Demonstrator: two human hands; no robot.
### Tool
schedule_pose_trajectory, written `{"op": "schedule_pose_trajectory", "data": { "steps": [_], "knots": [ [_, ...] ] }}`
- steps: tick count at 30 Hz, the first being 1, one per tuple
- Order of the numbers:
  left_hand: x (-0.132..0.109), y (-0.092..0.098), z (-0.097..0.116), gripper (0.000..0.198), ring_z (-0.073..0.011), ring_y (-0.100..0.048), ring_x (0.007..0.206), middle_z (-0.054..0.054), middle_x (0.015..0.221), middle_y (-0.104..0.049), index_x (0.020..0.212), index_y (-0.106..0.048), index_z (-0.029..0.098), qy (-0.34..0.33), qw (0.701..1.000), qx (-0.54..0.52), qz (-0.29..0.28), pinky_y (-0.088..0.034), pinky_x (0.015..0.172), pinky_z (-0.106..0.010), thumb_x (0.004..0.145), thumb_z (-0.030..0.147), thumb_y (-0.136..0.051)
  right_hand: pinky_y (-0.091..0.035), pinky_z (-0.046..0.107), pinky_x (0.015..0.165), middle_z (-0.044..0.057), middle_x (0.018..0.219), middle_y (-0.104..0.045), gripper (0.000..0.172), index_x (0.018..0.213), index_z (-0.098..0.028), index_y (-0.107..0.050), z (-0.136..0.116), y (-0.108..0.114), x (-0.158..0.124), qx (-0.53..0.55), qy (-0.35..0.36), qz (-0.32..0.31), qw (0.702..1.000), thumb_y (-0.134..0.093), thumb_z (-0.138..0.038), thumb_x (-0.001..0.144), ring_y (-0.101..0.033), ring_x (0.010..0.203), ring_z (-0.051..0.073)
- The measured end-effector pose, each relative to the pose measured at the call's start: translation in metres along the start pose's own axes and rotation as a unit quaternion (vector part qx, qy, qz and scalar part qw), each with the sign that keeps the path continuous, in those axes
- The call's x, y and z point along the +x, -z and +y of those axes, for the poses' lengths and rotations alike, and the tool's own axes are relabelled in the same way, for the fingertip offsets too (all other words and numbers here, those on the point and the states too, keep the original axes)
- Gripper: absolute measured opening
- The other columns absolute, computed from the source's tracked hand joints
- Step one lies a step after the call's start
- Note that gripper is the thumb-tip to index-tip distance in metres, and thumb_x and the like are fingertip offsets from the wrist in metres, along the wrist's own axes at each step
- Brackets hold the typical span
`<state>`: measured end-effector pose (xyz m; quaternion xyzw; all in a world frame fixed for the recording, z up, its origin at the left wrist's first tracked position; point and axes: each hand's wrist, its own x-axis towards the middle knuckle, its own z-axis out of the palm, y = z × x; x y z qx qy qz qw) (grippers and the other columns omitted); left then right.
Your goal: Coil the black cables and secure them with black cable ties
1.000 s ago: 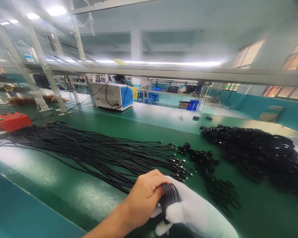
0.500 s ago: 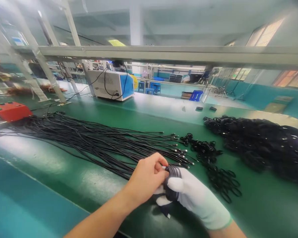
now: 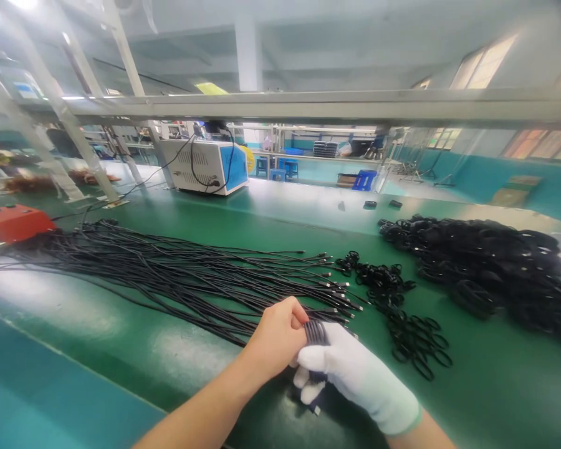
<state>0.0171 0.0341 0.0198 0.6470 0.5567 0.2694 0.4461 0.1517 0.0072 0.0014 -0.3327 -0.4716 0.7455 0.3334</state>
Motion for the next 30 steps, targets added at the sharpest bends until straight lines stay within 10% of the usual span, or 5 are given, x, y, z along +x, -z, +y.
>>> {"op": "schedule_pose_trajectory", "data": {
  "steps": [9,14,23,30],
  "knots": [
    [0.033,0.034,0.017,0.016,-0.0128,-0.052,0.061,0.003,0.066,-0.058,0.075,-0.057,0.018,-0.139,0.984,0.099,-0.043,-0.036,0.054,-0.022,0.078,0.034,-0.054,-0.052,0.031,0.059,0.007,0.080,-0.063,0.046,0.102,-0.012,-0.057,-0.018,0.008,-0.018,0.119,0.009,-0.037,0.992,-0.073,-0.033,0.064,-0.062,0.065,0.016],
    [0.067,-0.016,0.035,0.008,-0.0139,-0.052,0.065,0.003,0.069,-0.060,0.075,-0.059,0.020,-0.257,0.935,0.233,-0.075,-0.034,0.058,-0.023,0.078,0.025,-0.054,-0.048,0.021,0.056,0.005,0.075,-0.064,0.066,0.097,-0.006,-0.063,-0.023,0.019,-0.019,0.061,-0.017,-0.210,0.976,-0.084,-0.037,0.042,-0.059,0.062,0.012],
    [0.107,-0.111,0.056,0.013,-0.0209,-0.053,0.089,-0.003,0.088,-0.058,0.079,-0.062,0.022,-0.334,0.886,0.285,-0.149,-0.035,0.079,-0.033,0.079,0.013,-0.052,-0.049,0.019,0.059,0.003,0.075,-0.063,0.071,0.101,-0.008,-0.063,-0.029,0.031,-0.023,0.092,0.004,-0.205,0.974,-0.084,-0.041,0.042,-0.058,0.064,0.011],
    [0.121,-0.109,0.058,0.008,-0.0202,-0.050,0.088,-0.002,0.083,-0.055,0.072,-0.058,0.019,-0.261,0.931,0.191,-0.172,-0.034,0.086,-0.036,0.077,0.014,-0.055,-0.050,0.021,0.049,0.007,0.082,-0.065,0.057,0.107,-0.009,-0.060,-0.023,0.036,-0.024,0.151,0.089,-0.152,0.973,-0.077,-0.028,0.056,-0.062,0.062,0.014]
  ]
}}
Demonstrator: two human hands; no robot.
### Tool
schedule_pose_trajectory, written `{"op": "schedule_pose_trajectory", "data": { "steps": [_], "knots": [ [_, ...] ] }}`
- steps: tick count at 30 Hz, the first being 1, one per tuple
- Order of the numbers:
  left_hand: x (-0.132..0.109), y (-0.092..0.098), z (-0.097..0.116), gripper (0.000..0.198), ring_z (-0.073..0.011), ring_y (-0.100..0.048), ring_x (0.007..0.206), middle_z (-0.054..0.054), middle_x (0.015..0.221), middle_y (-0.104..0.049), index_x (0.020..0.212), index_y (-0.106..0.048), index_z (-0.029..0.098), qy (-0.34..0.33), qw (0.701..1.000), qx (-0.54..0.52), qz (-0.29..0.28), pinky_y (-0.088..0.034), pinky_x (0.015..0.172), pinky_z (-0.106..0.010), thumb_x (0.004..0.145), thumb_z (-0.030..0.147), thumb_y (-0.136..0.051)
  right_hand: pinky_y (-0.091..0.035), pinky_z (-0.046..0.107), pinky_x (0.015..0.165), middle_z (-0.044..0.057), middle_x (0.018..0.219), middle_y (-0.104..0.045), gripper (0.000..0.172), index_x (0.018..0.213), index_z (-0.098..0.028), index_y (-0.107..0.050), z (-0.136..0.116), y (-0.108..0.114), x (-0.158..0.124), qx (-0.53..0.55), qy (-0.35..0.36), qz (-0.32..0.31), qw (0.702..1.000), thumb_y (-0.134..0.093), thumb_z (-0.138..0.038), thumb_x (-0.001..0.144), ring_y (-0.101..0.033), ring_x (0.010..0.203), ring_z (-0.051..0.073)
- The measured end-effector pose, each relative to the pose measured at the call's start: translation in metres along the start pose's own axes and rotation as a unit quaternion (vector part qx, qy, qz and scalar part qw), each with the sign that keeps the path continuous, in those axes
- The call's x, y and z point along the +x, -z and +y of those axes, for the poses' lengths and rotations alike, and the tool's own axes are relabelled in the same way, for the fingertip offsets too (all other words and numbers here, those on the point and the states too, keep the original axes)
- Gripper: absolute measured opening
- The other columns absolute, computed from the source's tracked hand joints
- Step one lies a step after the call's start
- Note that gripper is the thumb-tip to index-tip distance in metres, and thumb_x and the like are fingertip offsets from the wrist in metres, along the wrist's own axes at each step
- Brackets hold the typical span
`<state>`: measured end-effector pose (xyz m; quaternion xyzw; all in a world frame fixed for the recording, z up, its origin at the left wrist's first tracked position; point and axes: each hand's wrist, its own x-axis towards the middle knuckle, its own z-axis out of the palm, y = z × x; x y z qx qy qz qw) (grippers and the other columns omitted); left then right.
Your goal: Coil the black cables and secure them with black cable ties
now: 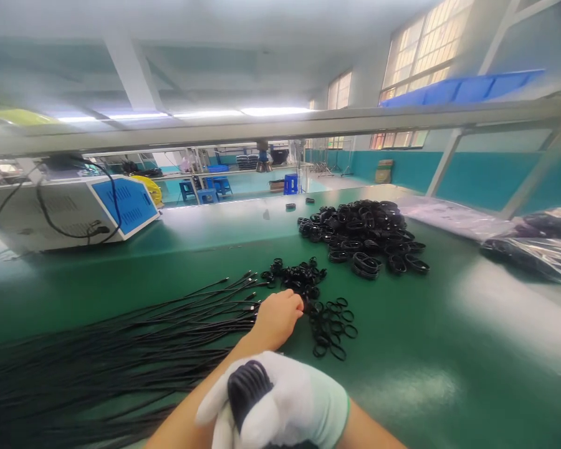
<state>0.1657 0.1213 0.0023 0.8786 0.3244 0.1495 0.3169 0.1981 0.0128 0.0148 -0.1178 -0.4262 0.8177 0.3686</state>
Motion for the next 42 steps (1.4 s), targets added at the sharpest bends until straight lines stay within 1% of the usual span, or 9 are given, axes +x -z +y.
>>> {"op": "schedule_pose_trajectory", "data": {
  "steps": [3,7,10,18,23,26,31,37,42],
  "knots": [
    [-0.022,0.030,-0.008,0.007,-0.0150,-0.050,0.070,0.001,0.070,-0.052,0.071,-0.055,0.018,0.054,0.992,-0.110,0.010,-0.040,0.070,-0.028,0.075,0.023,-0.058,-0.041,0.018,0.036,0.004,0.072,-0.065,0.048,0.107,-0.012,-0.056,-0.007,-0.007,0.001,-0.033,0.079,0.151,0.985,-0.068,-0.026,0.063,-0.056,0.043,0.011],
    [-0.075,0.058,-0.012,0.025,-0.0096,-0.045,0.054,0.002,0.065,-0.049,0.078,-0.049,0.017,0.109,0.956,-0.271,0.033,-0.038,0.053,-0.023,0.077,0.041,-0.053,-0.036,0.017,0.035,-0.003,0.064,-0.058,0.043,0.106,-0.014,-0.049,-0.016,-0.009,0.004,-0.130,0.175,0.446,0.868,-0.064,-0.030,0.069,-0.047,0.036,0.006],
    [-0.109,0.056,-0.009,0.028,-0.0084,-0.047,0.054,0.001,0.067,-0.051,0.079,-0.048,0.016,0.128,0.922,-0.362,0.054,-0.039,0.054,-0.022,0.074,0.041,-0.058,-0.040,0.022,0.036,0.004,0.088,-0.062,0.050,0.109,-0.017,-0.046,-0.008,-0.003,0.011,-0.191,0.170,0.513,0.819,-0.066,-0.034,0.066,-0.048,0.036,0.006],
    [-0.141,0.033,-0.005,0.020,-0.0076,-0.049,0.051,0.001,0.066,-0.053,0.072,-0.050,0.015,0.155,0.850,-0.497,0.077,-0.037,0.046,-0.018,0.073,0.031,-0.062,-0.029,0.015,0.031,-0.007,0.055,-0.051,0.042,0.098,-0.018,-0.047,0.028,0.005,0.021,-0.038,0.162,0.405,0.899,-0.068,-0.037,0.067,-0.042,0.036,0.006],
    [-0.180,0.045,-0.001,0.024,-0.0034,-0.037,0.040,0.002,0.073,-0.053,0.071,-0.048,0.019,0.059,0.766,-0.636,0.067,-0.025,0.040,-0.019,0.072,0.039,-0.061,-0.035,0.014,0.029,-0.002,0.067,-0.055,0.045,0.089,-0.016,-0.053,0.023,-0.003,0.008,0.104,0.074,0.039,0.991,-0.077,-0.033,0.054,-0.049,0.042,0.007],
    [-0.193,0.063,-0.003,0.025,-0.0054,-0.034,0.042,0.002,0.063,-0.054,0.068,-0.048,0.019,0.042,0.824,-0.565,0.035,-0.024,0.044,-0.021,0.073,0.042,-0.058,-0.040,0.015,0.032,-0.004,0.055,-0.054,0.042,0.081,-0.013,-0.055,0.012,-0.016,0.006,0.046,0.031,0.010,0.998,-0.078,-0.016,0.046,-0.047,0.036,0.006],
    [-0.180,0.091,0.008,0.005,-0.0129,-0.051,0.063,0.003,0.062,-0.060,0.069,-0.056,0.019,0.108,0.975,-0.180,-0.076,-0.034,0.060,-0.022,0.072,0.015,-0.054,-0.037,0.015,0.030,-0.005,0.052,-0.054,0.031,0.086,-0.013,-0.056,-0.005,-0.026,-0.001,-0.126,-0.007,0.125,0.984,-0.065,-0.011,0.056,-0.046,0.032,0.007],
    [-0.167,0.092,0.018,0.024,-0.0170,-0.051,0.084,0.006,0.074,-0.067,0.083,-0.069,0.027,0.040,0.999,-0.018,-0.018,-0.034,0.081,-0.027,0.066,0.013,-0.061,-0.040,0.019,0.035,-0.004,0.065,-0.056,0.039,0.101,-0.015,-0.049,-0.004,-0.008,-0.001,-0.207,0.056,0.289,0.933,-0.060,-0.017,0.064,-0.046,0.039,0.007],
    [-0.155,0.083,0.007,0.060,-0.0189,-0.049,0.099,0.003,0.105,-0.062,0.117,-0.054,0.030,0.049,0.995,-0.088,0.020,-0.037,0.085,-0.027,0.060,0.016,-0.068,-0.043,0.022,0.042,-0.003,0.065,-0.057,0.060,0.119,-0.016,-0.044,0.005,0.003,-0.001,-0.251,-0.014,0.246,0.936,-0.064,-0.021,0.062,-0.048,0.042,0.008]
  ]
}}
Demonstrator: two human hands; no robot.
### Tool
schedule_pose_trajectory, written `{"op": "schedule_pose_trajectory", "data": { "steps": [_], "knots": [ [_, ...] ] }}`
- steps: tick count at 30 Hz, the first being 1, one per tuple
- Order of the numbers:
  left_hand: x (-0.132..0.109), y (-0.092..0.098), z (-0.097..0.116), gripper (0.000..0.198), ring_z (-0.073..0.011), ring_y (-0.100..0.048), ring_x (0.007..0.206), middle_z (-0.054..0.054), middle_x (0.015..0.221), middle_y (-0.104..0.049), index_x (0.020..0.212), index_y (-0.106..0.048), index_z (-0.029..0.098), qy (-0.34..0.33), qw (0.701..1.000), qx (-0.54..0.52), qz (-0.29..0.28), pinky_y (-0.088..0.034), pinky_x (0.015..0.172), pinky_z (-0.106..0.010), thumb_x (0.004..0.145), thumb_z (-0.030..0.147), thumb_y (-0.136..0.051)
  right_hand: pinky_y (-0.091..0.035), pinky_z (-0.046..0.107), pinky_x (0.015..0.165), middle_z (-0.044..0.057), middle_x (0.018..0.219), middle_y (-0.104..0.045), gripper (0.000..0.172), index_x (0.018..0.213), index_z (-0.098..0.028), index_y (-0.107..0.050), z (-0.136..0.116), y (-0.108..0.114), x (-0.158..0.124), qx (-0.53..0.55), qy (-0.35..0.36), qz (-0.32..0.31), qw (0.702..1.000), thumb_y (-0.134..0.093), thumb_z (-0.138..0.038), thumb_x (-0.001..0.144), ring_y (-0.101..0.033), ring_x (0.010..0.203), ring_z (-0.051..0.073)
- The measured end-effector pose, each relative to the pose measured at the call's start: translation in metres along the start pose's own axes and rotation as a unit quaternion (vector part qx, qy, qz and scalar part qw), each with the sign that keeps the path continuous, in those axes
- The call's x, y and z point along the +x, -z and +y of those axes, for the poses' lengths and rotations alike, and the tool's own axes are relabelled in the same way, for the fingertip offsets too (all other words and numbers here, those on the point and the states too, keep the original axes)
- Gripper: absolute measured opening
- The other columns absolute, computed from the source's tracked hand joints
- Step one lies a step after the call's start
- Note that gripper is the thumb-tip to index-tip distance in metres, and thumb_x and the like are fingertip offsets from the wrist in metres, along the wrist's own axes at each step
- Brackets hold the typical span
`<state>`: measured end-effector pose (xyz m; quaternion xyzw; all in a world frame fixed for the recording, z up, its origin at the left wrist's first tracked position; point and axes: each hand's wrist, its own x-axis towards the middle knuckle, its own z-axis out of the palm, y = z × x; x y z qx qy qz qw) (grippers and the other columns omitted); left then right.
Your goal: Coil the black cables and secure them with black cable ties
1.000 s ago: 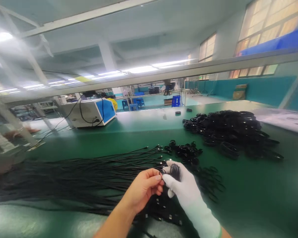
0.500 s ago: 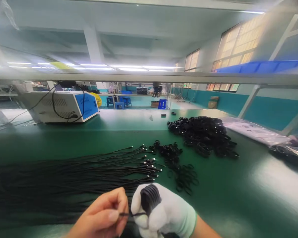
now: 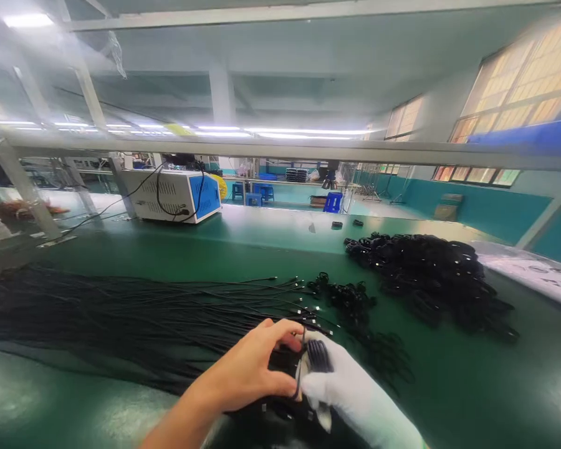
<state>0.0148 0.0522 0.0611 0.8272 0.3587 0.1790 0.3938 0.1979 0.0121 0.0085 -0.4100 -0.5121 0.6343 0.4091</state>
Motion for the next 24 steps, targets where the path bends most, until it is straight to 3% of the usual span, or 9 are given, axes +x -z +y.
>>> {"op": "schedule_pose_trajectory", "data": {
  "steps": [3,6,9,11,14,16,18,21,24],
  "knots": [
    [0.004,-0.009,0.000,0.062,-0.0194,-0.049,0.103,0.001,0.114,-0.057,0.118,-0.052,0.030,-0.010,0.999,-0.014,-0.030,-0.039,0.087,-0.028,0.060,0.019,-0.070,-0.046,0.026,0.051,-0.003,0.064,-0.057,0.068,0.120,-0.017,-0.046,0.014,-0.003,0.005,-0.080,0.013,0.041,0.996,-0.071,-0.025,0.058,-0.052,0.049,0.012],
    [0.006,-0.017,0.005,0.056,-0.0228,-0.049,0.101,0.000,0.104,-0.059,0.114,-0.054,0.029,0.001,0.997,0.072,-0.036,-0.042,0.081,-0.030,0.061,0.028,-0.072,-0.047,0.030,0.058,0.000,0.067,-0.060,0.071,0.123,-0.017,-0.047,0.027,-0.007,0.013,-0.160,0.021,0.124,0.979,-0.072,-0.025,0.057,-0.056,0.058,0.017],
    [0.013,-0.016,0.004,0.055,-0.0255,-0.054,0.089,-0.003,0.093,-0.061,0.105,-0.059,0.023,0.041,0.986,0.157,-0.047,-0.043,0.069,-0.030,0.054,0.035,-0.075,-0.046,0.033,0.066,0.002,0.074,-0.062,0.074,0.129,-0.019,-0.043,0.027,-0.009,0.015,-0.198,0.023,0.157,0.967,-0.066,-0.020,0.059,-0.059,0.067,0.021],
    [0.019,-0.010,-0.001,0.041,-0.0227,-0.057,0.078,-0.002,0.086,-0.063,0.096,-0.062,0.021,0.059,0.985,0.133,-0.097,-0.042,0.062,-0.027,0.057,0.032,-0.072,-0.046,0.034,0.072,0.002,0.081,-0.063,0.066,0.123,-0.022,-0.049,0.019,-0.010,0.012,-0.241,0.037,0.168,0.955,-0.061,-0.015,0.059,-0.059,0.074,0.021],
    [0.025,-0.004,-0.010,0.014,-0.0181,-0.060,0.072,0.000,0.079,-0.068,0.081,-0.065,0.021,0.051,0.989,0.058,-0.126,-0.041,0.060,-0.023,0.072,0.022,-0.055,-0.045,0.032,0.074,0.003,0.089,-0.060,0.034,0.093,-0.022,-0.061,0.006,-0.009,0.005,-0.297,0.091,0.190,0.931,-0.058,-0.014,0.060,-0.057,0.081,0.020],
    [0.025,-0.007,-0.014,0.020,-0.0173,-0.061,0.072,0.001,0.077,-0.070,0.075,-0.065,0.022,0.043,0.993,0.052,-0.102,-0.041,0.063,-0.024,0.074,0.017,-0.046,-0.045,0.030,0.065,0.002,0.089,-0.058,0.024,0.084,-0.021,-0.057,0.001,-0.007,0.000,-0.214,0.108,0.139,0.961,-0.062,-0.016,0.060,-0.057,0.068,0.015],
    [0.022,-0.012,-0.015,0.022,-0.0164,-0.061,0.070,0.001,0.074,-0.070,0.069,-0.065,0.022,0.047,0.993,0.050,-0.097,-0.042,0.064,-0.024,0.074,0.015,-0.044,-0.042,0.024,0.049,0.000,0.082,-0.058,0.035,0.092,-0.022,-0.053,0.001,-0.002,-0.005,-0.020,0.099,0.017,0.995,-0.067,-0.019,0.060,-0.050,0.046,0.008],
    [0.013,-0.017,-0.012,0.016,-0.0142,-0.057,0.061,0.000,0.070,-0.069,0.073,-0.063,0.020,0.090,0.985,-0.073,-0.128,-0.042,0.055,-0.023,0.073,0.017,-0.048,-0.028,0.017,0.033,-0.003,0.068,-0.058,0.050,0.103,-0.024,-0.045,0.005,0.003,-0.010,0.221,0.096,-0.117,0.964,-0.072,-0.031,0.062,-0.037,0.032,0.004],
    [0.006,-0.014,-0.005,0.013,-0.0121,-0.054,0.058,0.000,0.069,-0.066,0.079,-0.058,0.017,0.111,0.947,-0.293,-0.074,-0.042,0.049,-0.020,0.067,0.018,-0.059,-0.027,0.015,0.032,-0.001,0.067,-0.062,0.055,0.104,-0.025,-0.044,0.007,0.004,-0.012,0.250,0.117,-0.154,0.949,-0.076,-0.041,0.062,-0.042,0.034,0.005]
  ]
}}
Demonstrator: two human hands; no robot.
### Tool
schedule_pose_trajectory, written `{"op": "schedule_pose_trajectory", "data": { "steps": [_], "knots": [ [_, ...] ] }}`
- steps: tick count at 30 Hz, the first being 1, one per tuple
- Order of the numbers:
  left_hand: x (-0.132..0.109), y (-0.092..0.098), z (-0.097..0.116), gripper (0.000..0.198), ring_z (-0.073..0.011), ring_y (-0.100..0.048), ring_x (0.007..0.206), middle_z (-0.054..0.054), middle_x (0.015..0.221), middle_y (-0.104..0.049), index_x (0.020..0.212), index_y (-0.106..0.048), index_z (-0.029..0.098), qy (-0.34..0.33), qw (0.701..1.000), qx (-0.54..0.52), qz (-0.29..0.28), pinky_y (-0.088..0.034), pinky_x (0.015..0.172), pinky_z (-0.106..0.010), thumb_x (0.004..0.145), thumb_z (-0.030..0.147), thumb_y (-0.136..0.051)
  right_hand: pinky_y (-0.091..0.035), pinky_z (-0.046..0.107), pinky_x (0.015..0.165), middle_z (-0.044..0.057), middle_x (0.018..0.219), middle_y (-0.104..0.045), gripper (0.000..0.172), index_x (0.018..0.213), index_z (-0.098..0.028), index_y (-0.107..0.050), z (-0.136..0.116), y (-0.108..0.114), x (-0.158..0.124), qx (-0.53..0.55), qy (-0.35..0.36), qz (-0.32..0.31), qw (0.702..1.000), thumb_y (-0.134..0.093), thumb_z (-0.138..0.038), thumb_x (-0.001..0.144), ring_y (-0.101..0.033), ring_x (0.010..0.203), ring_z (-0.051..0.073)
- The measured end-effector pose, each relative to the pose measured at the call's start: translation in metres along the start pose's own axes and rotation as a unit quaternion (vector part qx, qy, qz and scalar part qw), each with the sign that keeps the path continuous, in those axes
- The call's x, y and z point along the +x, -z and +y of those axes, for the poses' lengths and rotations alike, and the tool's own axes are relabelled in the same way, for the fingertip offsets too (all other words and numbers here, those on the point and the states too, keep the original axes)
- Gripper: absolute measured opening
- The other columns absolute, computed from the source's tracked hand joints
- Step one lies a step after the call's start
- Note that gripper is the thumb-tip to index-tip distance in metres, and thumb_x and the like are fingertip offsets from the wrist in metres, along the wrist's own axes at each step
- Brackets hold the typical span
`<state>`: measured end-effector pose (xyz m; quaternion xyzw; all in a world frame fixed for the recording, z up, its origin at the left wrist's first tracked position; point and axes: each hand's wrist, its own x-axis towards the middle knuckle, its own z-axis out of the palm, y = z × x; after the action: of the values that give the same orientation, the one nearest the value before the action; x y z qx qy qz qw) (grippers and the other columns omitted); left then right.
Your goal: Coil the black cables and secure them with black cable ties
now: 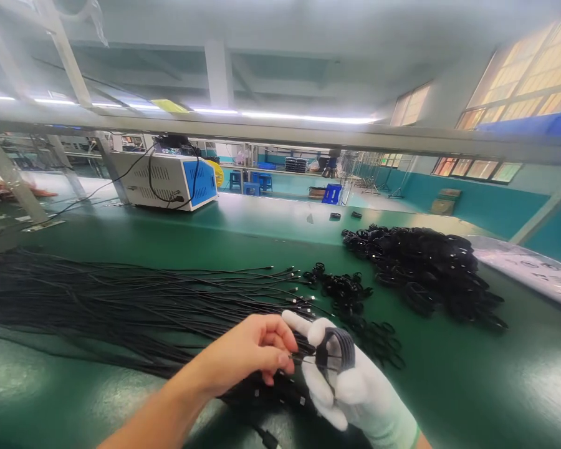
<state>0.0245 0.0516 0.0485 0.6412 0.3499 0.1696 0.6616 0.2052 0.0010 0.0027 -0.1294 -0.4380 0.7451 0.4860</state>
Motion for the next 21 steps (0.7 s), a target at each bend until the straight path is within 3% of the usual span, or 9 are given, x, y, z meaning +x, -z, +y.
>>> {"op": "schedule_pose_trajectory", "data": {
  "steps": [4,10,13,16,17,19,21],
  "knots": [
    [-0.002,-0.009,0.001,0.018,-0.0062,-0.046,0.046,0.001,0.064,-0.062,0.072,-0.052,0.015,-0.044,0.984,-0.141,0.095,-0.040,0.045,-0.019,0.065,0.019,-0.068,-0.030,0.016,0.037,0.001,0.066,-0.064,0.058,0.103,-0.024,-0.045,0.006,-0.002,0.001,-0.041,-0.004,-0.013,0.999,-0.077,-0.048,0.061,-0.050,0.038,0.008],
    [0.010,-0.027,-0.006,0.016,-0.0056,-0.045,0.044,0.005,0.051,-0.051,0.074,-0.055,0.014,-0.068,0.974,-0.165,0.137,-0.036,0.046,-0.018,0.069,0.021,-0.069,-0.030,0.016,0.042,0.002,0.065,-0.065,0.060,0.112,-0.022,-0.044,0.013,0.002,0.002,-0.041,-0.018,-0.006,0.999,-0.076,-0.036,0.064,-0.052,0.042,0.009],
    [0.009,-0.023,0.001,0.013,-0.0086,-0.052,0.055,0.001,0.069,-0.061,0.082,-0.057,0.016,-0.108,0.969,-0.104,0.195,-0.041,0.054,-0.020,0.071,0.018,-0.063,-0.033,0.018,0.043,0.002,0.067,-0.065,0.063,0.122,-0.020,-0.040,0.009,0.003,0.003,-0.036,-0.009,0.005,0.999,-0.071,-0.029,0.067,-0.052,0.043,0.009],
    [-0.001,-0.017,0.017,0.026,-0.0142,-0.057,0.080,-0.002,0.092,-0.064,0.098,-0.063,0.022,-0.179,0.941,0.081,0.277,-0.045,0.074,-0.026,0.074,0.013,-0.055,-0.033,0.018,0.043,0.002,0.067,-0.063,0.068,0.129,-0.017,-0.036,0.007,0.005,0.005,-0.026,-0.028,0.011,0.999,-0.066,-0.025,0.068,-0.050,0.042,0.008],
    [-0.004,-0.016,0.022,0.033,-0.0160,-0.056,0.089,-0.002,0.098,-0.064,0.103,-0.064,0.025,-0.196,0.932,0.146,0.268,-0.044,0.080,-0.027,0.074,0.012,-0.054,-0.032,0.018,0.041,0.002,0.066,-0.063,0.067,0.128,-0.015,-0.038,0.008,0.005,0.005,-0.020,-0.039,0.004,0.999,-0.066,-0.026,0.068,-0.049,0.041,0.008],
    [-0.006,-0.015,0.030,0.042,-0.0182,-0.053,0.097,0.000,0.103,-0.063,0.108,-0.065,0.030,-0.207,0.930,0.240,0.185,-0.043,0.084,-0.028,0.072,0.009,-0.055,-0.031,0.017,0.038,0.002,0.061,-0.062,0.062,0.120,-0.010,-0.046,0.010,0.006,0.006,0.001,-0.064,-0.022,0.998,-0.069,-0.030,0.066,-0.048,0.039,0.008],
    [-0.003,-0.014,0.033,0.040,-0.0173,-0.056,0.090,0.000,0.097,-0.066,0.104,-0.068,0.029,-0.187,0.942,0.257,0.105,-0.045,0.079,-0.026,0.072,0.010,-0.054,-0.032,0.018,0.036,0.003,0.062,-0.062,0.060,0.112,-0.009,-0.051,0.014,0.007,0.006,0.038,-0.088,-0.038,0.995,-0.069,-0.044,0.067,-0.050,0.038,0.009]
  ]
}}
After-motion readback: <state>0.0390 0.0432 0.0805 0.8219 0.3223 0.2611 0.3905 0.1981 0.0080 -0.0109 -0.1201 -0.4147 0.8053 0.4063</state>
